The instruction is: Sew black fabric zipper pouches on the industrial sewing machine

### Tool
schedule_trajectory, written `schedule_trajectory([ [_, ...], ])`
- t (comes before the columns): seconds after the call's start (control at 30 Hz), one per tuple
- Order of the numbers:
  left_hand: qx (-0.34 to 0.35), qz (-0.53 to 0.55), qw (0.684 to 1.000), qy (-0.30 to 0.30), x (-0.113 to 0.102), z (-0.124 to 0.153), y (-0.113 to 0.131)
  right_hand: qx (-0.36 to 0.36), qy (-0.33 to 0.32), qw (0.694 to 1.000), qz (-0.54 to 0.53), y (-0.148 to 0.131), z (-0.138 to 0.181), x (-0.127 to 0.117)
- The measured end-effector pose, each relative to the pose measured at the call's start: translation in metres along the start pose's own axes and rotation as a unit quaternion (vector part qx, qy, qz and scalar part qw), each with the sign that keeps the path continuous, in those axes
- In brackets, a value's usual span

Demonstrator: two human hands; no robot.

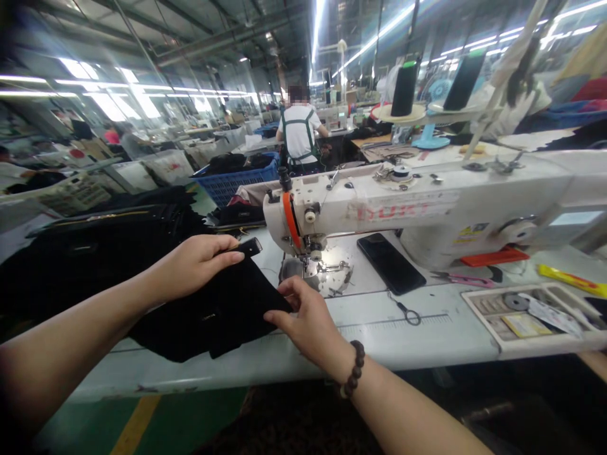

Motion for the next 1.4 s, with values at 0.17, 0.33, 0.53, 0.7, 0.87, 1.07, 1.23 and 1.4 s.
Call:
schedule_trajectory([
  [0.17,0.002,-0.009,1.000,0.008,-0.005,0.001,-0.003,-0.033,-0.026,0.999,0.027,-0.005,0.005,0.004],
  [0.33,-0.005,-0.010,1.000,0.006,-0.009,0.000,-0.001,-0.081,-0.035,0.978,0.191,-0.013,0.004,0.006],
  [0.53,-0.016,-0.080,0.997,0.010,-0.024,0.004,-0.007,-0.095,-0.059,0.980,0.164,-0.018,-0.002,0.020],
  [0.7,-0.015,-0.243,0.970,-0.006,-0.020,0.000,-0.020,0.061,-0.122,0.970,-0.199,-0.002,-0.008,0.060],
  [0.87,-0.016,-0.213,0.974,-0.070,0.058,-0.031,-0.022,0.131,-0.037,0.979,-0.152,0.040,-0.012,0.042],
  [1.07,0.015,-0.124,0.985,-0.115,0.144,-0.056,-0.015,0.159,-0.106,0.974,0.122,0.042,-0.004,-0.025],
  [1.23,0.029,-0.080,0.989,-0.121,0.147,-0.059,-0.019,-0.093,-0.277,0.804,0.518,0.007,-0.014,-0.047],
  [1.4,0.021,-0.059,0.991,-0.116,0.148,-0.059,-0.021,-0.271,-0.331,0.621,0.657,0.013,-0.036,-0.049],
])
Point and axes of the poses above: each hand's wrist, its own z-axis away from the middle knuckle, its own x-axis out of the palm, y = z × x, the point moved 2 cm from there along -z, towards the middle knuckle, and after that the axes turned 10 degrees about -z, right-handed, at the moved point
